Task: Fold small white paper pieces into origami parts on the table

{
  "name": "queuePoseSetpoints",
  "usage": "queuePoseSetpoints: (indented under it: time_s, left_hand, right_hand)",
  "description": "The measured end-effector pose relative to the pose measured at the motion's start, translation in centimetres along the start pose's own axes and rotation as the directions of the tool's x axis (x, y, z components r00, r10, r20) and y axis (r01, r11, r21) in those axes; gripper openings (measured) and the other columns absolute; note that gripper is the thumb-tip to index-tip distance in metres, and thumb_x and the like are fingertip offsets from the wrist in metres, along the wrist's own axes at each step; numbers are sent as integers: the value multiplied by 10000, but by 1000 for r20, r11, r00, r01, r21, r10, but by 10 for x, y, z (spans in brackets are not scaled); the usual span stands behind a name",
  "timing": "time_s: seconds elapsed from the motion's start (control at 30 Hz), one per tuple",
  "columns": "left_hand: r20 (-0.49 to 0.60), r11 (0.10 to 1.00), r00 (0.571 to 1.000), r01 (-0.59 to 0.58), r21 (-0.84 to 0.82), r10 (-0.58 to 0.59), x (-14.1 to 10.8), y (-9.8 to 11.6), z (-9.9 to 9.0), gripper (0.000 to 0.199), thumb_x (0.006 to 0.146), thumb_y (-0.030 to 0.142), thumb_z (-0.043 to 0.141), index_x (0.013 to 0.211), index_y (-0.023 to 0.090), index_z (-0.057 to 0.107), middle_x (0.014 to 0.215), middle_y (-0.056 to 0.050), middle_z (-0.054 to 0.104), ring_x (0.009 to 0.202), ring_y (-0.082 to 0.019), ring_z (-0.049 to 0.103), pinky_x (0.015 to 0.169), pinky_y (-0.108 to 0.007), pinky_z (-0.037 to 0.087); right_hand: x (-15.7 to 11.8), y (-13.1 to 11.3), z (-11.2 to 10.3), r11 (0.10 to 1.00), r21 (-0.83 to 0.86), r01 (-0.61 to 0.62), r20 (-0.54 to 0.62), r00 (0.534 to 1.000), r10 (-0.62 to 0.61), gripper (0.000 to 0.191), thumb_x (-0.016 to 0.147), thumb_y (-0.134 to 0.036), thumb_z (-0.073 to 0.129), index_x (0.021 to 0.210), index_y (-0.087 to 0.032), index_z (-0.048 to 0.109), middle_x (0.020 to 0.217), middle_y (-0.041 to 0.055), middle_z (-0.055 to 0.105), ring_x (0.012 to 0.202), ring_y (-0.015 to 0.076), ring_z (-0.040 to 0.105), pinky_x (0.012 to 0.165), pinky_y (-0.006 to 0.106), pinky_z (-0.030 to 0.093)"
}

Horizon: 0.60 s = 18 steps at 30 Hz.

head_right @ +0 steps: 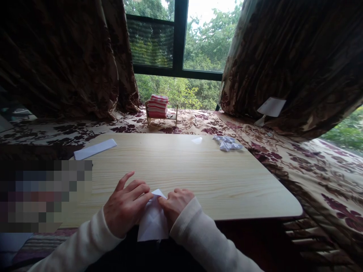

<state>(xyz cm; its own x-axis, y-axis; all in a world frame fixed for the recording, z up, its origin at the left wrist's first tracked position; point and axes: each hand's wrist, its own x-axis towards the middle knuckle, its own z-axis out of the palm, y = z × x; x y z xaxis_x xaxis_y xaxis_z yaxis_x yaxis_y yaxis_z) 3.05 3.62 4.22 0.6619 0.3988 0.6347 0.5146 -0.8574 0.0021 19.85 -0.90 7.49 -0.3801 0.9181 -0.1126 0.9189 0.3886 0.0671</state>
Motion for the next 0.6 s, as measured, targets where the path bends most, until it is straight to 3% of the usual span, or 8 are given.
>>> queuePoseSetpoints:
  time_s: [0.2,0.37,0.6]
  left_hand:
    - [47,999,998,36,-2,-36,-13,4,5,215,838,159,398,820,185,611,756,-7,608,850,-159,533,1014,-478,196]
    - [83,976,975,213,-54,-208,-21,14,2,257,838,212,366,901,207,615,849,-40,594,901,-201,506,973,-500,236]
    - [117,946,939,324,5,-322,-30,27,-3,284,800,291,430,1017,225,602,1008,-65,571,985,-237,482,947,-502,263]
  right_hand:
    - [0,-2,-1,1000,-11,-11,21,1000,11,282,770,-233,472,1026,-262,585,763,52,663,710,220,596,553,290,357]
    - [0,-3,0,1000,-5,-21,50,999,21,302,771,-233,475,1054,-263,575,783,54,661,733,217,592,562,286,352]
    - [-4,-4,12,999,-40,-28,-57,998,25,299,793,-252,492,1083,-264,562,754,58,652,716,198,584,554,276,329]
